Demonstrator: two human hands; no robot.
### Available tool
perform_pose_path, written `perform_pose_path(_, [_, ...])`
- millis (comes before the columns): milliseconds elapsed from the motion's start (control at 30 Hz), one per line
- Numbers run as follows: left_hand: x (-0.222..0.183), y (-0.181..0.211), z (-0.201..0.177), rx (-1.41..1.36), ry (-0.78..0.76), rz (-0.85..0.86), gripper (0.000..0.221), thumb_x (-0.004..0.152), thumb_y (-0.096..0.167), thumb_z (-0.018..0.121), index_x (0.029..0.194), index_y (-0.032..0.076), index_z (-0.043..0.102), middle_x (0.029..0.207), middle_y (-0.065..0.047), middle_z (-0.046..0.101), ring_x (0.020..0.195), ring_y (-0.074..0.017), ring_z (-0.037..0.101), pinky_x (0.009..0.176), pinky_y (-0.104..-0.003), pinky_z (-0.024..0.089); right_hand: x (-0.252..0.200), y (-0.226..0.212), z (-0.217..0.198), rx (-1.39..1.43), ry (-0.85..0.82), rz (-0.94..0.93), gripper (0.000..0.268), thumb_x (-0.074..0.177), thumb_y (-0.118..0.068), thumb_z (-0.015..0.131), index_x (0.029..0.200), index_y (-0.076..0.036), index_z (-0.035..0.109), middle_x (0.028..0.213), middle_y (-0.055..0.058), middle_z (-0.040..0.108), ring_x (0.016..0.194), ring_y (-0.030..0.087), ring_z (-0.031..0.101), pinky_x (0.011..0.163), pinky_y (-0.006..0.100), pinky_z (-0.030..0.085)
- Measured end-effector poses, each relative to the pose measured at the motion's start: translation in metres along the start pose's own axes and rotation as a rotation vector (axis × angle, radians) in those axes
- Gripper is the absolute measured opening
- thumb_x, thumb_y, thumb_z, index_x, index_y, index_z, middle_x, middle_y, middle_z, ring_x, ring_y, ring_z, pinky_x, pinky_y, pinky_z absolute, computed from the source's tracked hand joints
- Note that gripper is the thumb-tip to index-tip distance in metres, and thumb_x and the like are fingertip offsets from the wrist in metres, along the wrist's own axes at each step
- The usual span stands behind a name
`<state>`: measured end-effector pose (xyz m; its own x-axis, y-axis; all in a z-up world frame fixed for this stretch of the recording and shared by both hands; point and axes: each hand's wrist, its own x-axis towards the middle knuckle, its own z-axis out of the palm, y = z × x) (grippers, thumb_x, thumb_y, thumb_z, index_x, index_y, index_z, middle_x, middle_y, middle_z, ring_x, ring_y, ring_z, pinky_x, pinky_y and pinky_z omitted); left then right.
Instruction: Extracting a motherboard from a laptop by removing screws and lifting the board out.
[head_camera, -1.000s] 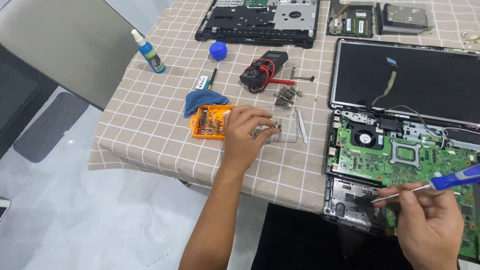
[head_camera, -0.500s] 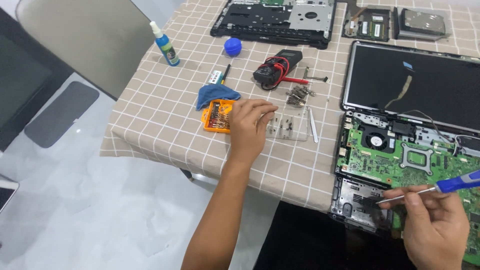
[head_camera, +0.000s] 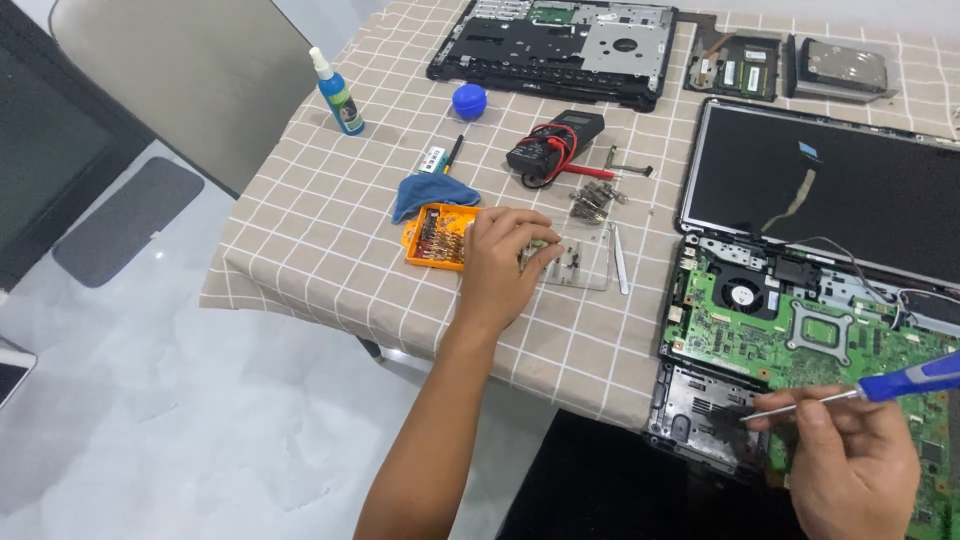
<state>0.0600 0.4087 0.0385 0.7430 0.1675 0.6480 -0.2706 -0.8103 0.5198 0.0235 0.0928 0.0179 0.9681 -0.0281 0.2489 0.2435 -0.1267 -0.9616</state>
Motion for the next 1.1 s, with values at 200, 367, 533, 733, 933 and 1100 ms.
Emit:
perform_pose_path(200, [-0.001,0.008,0.004,0.028,-0.065,0.105,0.009,0.084,0.017,0.072,0.091,0.011,0.071,0.101,-0.001,0.066,0.105,-0.0234,0.051,0.09,-0.042,0.039,-0.001,-0.016,-0.001,-0.058,-0.027,0.056,0.007,0.104,0.004,0.042,0.11,0.007,0.043,0.096,0.03,0.061,0.076,0.04,0.064,0.076,0.047,0.055])
perform_pose_path(367, [-0.003,0.008,0.005,0.107,-0.127,0.064,0.013,0.083,0.016,0.071,0.095,0.012,0.073,0.104,0.0,0.064,0.107,-0.0236,0.049,0.09,-0.043,0.039,-0.003,-0.017,-0.001,-0.116,-0.042,0.041,0.006,0.105,0.003,0.041,0.11,0.006,0.042,0.095,0.029,0.062,0.073,0.038,0.065,0.074,0.045,0.053])
perform_pose_path(533, [-0.002,0.01,0.005,0.093,-0.176,0.014,0.013,0.086,0.017,0.067,0.096,0.013,0.073,0.106,0.001,0.064,0.109,-0.0243,0.047,0.091,-0.044,0.038,-0.003,-0.014,-0.005,-0.115,-0.054,-0.001,0.005,0.103,0.002,0.042,0.108,0.005,0.043,0.094,0.028,0.063,0.072,0.036,0.066,0.075,0.044,0.055])
perform_pose_path(733, [-0.002,0.013,0.002,0.084,-0.213,-0.025,0.012,0.087,0.02,0.066,0.093,0.012,0.073,0.106,0.001,0.064,0.11,-0.0233,0.047,0.092,-0.044,0.036,-0.005,-0.006,-0.006,0.024,-0.057,0.003,0.006,0.101,0.002,0.043,0.107,0.003,0.043,0.094,0.028,0.063,0.07,0.034,0.065,0.074,0.041,0.055])
perform_pose_path(933, [-0.003,0.007,0.005,-0.009,-0.112,0.163,0.011,0.08,0.012,0.076,0.089,0.014,0.069,0.104,0.002,0.064,0.104,-0.0237,0.049,0.087,-0.041,0.039,-0.005,-0.011,-0.006,0.006,-0.07,0.011,0.008,0.101,-0.002,0.044,0.107,0.002,0.043,0.094,0.027,0.064,0.071,0.034,0.065,0.075,0.044,0.056])
perform_pose_path(1100, [-0.003,0.006,0.005,-0.03,-0.087,0.172,0.009,0.081,0.013,0.074,0.09,0.013,0.071,0.102,0.002,0.064,0.102,-0.0235,0.049,0.089,-0.04,0.039,-0.005,-0.014,-0.005,-0.015,-0.068,0.033,0.005,0.101,0.001,0.044,0.106,0.001,0.044,0.093,0.026,0.065,0.07,0.033,0.066,0.074,0.042,0.055])
